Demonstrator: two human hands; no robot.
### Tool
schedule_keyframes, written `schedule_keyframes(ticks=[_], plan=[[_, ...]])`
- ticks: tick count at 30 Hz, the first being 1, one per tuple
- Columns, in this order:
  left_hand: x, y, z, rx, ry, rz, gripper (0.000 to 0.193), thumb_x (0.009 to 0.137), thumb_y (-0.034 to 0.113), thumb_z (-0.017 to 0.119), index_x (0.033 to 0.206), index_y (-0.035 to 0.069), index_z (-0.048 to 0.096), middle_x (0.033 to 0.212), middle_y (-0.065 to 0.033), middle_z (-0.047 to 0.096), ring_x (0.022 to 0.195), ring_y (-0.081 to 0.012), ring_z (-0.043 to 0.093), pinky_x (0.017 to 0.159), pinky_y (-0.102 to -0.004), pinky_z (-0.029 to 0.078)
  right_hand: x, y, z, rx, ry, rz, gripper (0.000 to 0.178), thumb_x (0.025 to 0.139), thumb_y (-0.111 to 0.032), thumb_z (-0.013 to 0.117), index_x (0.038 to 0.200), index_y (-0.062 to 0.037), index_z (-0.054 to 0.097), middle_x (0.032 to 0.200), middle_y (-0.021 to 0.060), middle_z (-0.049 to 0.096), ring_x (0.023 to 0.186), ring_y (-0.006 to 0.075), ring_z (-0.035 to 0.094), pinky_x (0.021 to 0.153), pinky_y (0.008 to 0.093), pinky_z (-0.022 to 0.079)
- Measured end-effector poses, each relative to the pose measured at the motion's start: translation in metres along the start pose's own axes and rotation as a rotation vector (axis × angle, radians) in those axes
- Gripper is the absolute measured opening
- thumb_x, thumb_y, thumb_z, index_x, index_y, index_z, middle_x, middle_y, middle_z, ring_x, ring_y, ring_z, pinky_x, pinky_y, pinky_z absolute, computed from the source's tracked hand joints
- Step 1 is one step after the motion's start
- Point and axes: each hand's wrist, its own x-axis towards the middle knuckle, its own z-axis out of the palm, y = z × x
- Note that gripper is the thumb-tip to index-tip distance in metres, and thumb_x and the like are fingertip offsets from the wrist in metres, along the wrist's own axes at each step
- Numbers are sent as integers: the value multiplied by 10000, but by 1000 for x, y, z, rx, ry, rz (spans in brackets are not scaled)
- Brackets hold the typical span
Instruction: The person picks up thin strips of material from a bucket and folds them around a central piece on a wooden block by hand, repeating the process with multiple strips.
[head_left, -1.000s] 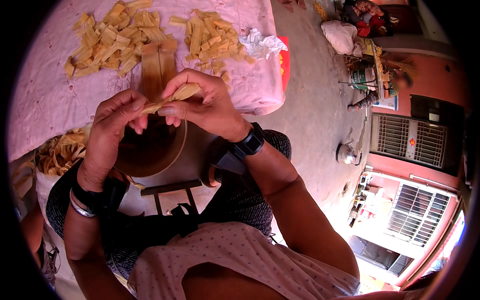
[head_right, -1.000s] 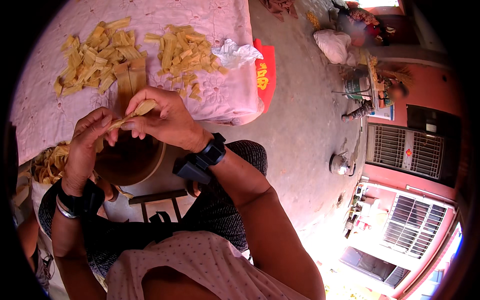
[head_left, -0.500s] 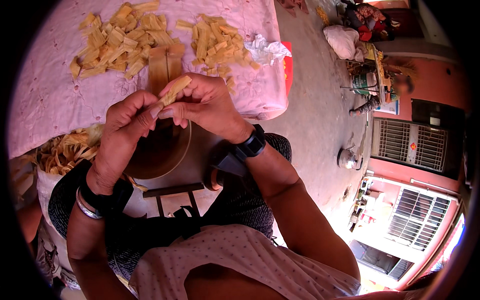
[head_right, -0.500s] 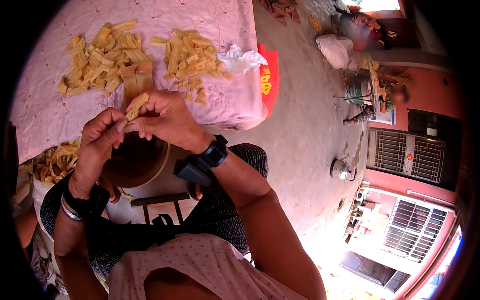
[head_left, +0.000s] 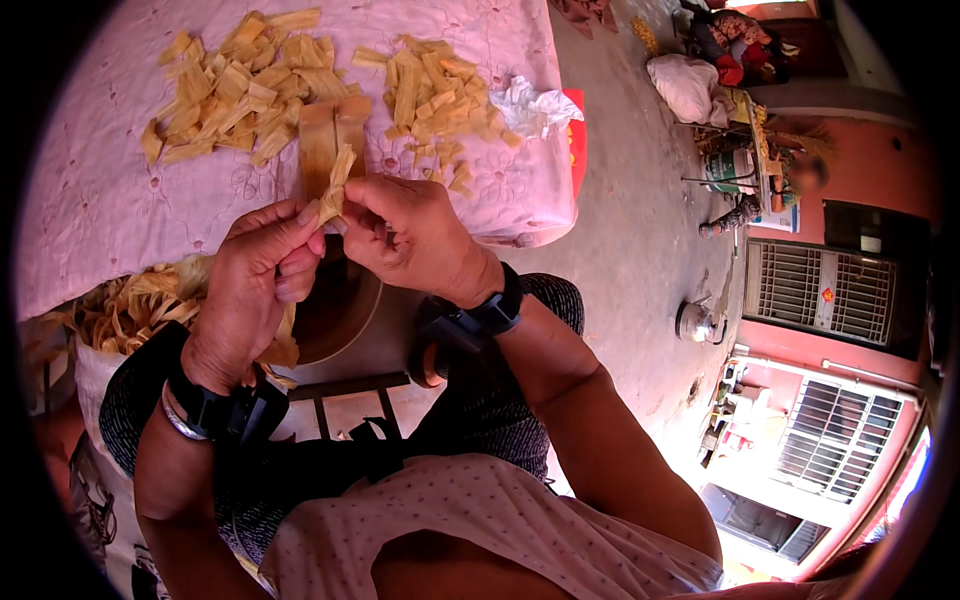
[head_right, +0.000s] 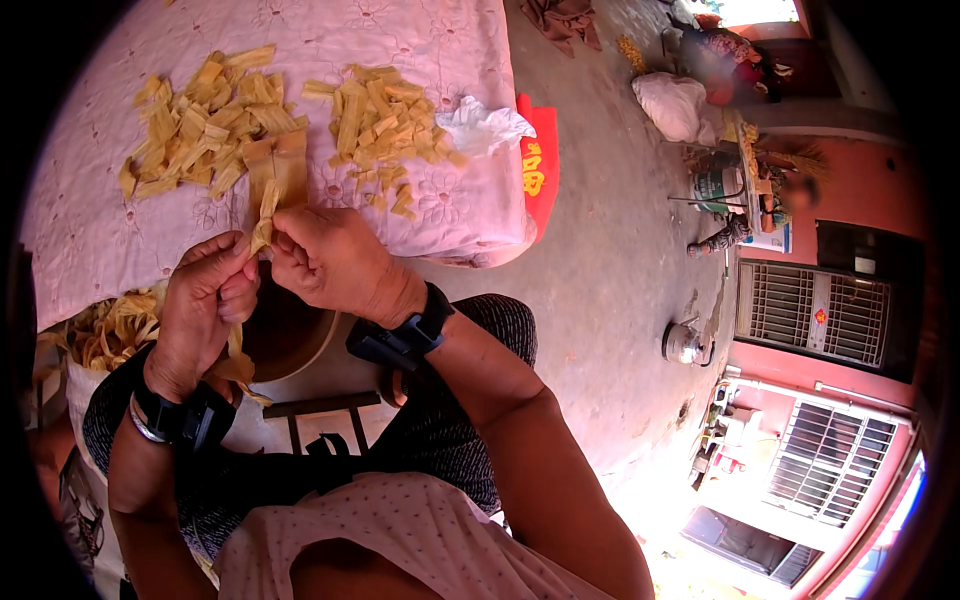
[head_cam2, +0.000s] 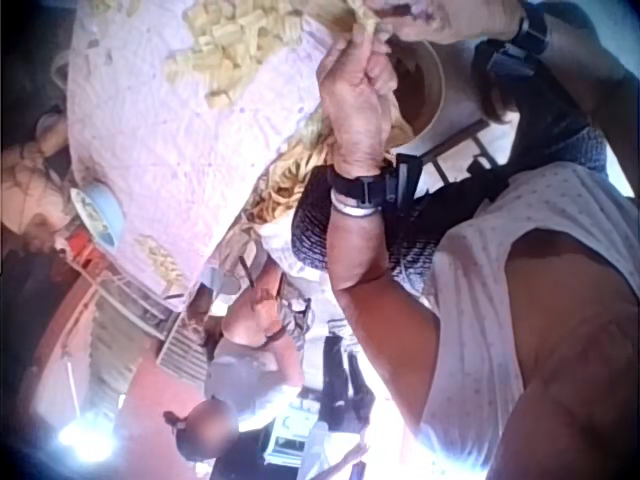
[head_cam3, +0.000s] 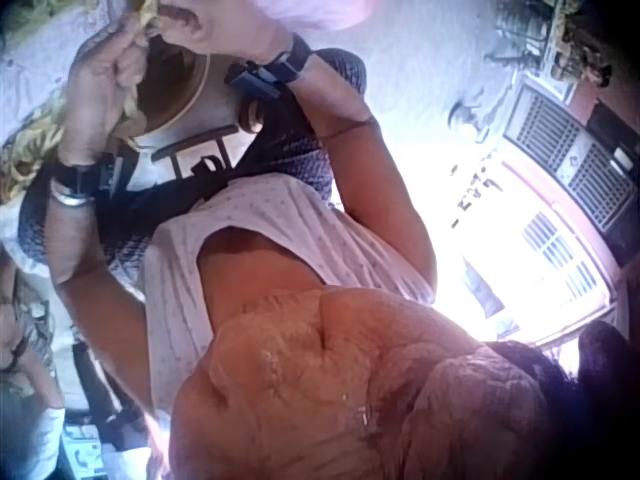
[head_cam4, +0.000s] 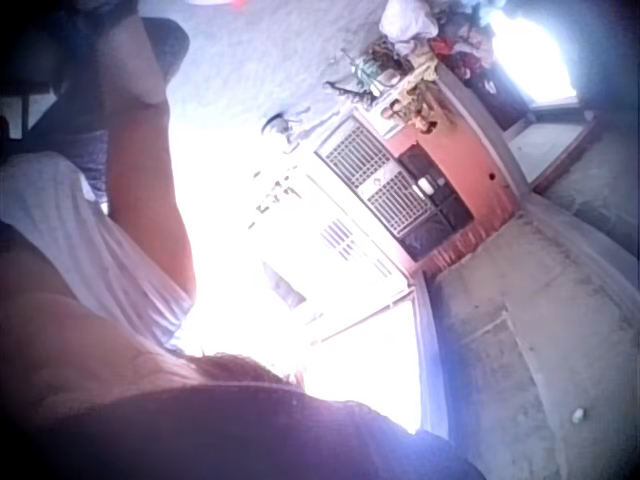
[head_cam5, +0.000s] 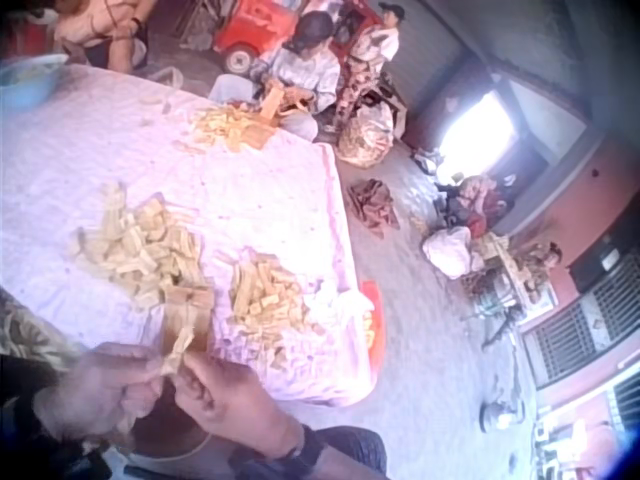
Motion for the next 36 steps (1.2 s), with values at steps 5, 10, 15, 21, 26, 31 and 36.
schedule_keyframes(ticks=[5, 10, 15, 21, 26, 31, 36], plan=[[-2, -3, 2, -146, -47, -156, 286, 881, 227, 500, 643, 88, 424, 507, 65, 255, 411, -48, 205, 402, -213, 161, 0, 6, 5, -126, 155, -220, 276, 661, 29, 585, 929, 14, 522, 602, 82, 502, 499, 161, 533, 466, 257, 413], [-1, 0, -2, -70, -32, -158, 246, 869, 228, 525, 696, 55, 506, 509, 52, 346, 411, -39, 256, 400, -196, 201, -1, 3, -6, 318, -117, 76, 292, 705, 32, 591, 984, 11, 507, 719, 51, 559, 625, 113, 567, 536, 231, 440], [0, -5, -8, 361, -1, 40, 214, 857, 205, 554, 767, 15, 594, 569, 13, 502, 437, -40, 356, 424, -185, 283, -1, 4, -10, 642, -219, 211, 262, 755, 35, 610, 996, -1, 515, 885, 31, 568, 777, 76, 575, 633, 195, 465], [3, 3, -23, 504, 55, 107, 184, 837, 185, 570, 753, 22, 582, 595, 26, 499, 489, -35, 386, 461, -184, 319, -1, 9, -2, 480, -118, 247, 224, 760, 32, 638, 955, -5, 533, 874, 35, 568, 726, 69, 584, 614, 180, 494], [-3, 7, -15, 414, 105, 50, 150, 832, 175, 580, 746, 52, 592, 572, 51, 450, 465, -7, 312, 424, -175, 211, 1, -1, -3, 456, -18, 202, 130, 719, -5, 684, 785, -39, 578, 703, -12, 572, 651, 40, 542, 538, 187, 427], [-9, 6, -14, 264, 128, 142, 148, 801, 168, 602, 715, 50, 576, 563, 54, 439, 460, 3, 275, 422, -179, 171, -3, -2, -7, 619, -2, 225, 110, 747, 37, 647, 809, -12, 572, 718, 15, 578, 600, 51, 550, 514, 185, 447], [1, 18, -14, 365, 152, 151, 178, 805, 151, 582, 658, 75, 519, 541, 82, 361, 456, -3, 239, 435, -194, 158, 5, 5, -20, 672, 22, 345, 101, 761, 58, 620, 821, 8, 557, 699, 47, 581, 569, 67, 547, 498, 198, 452]])
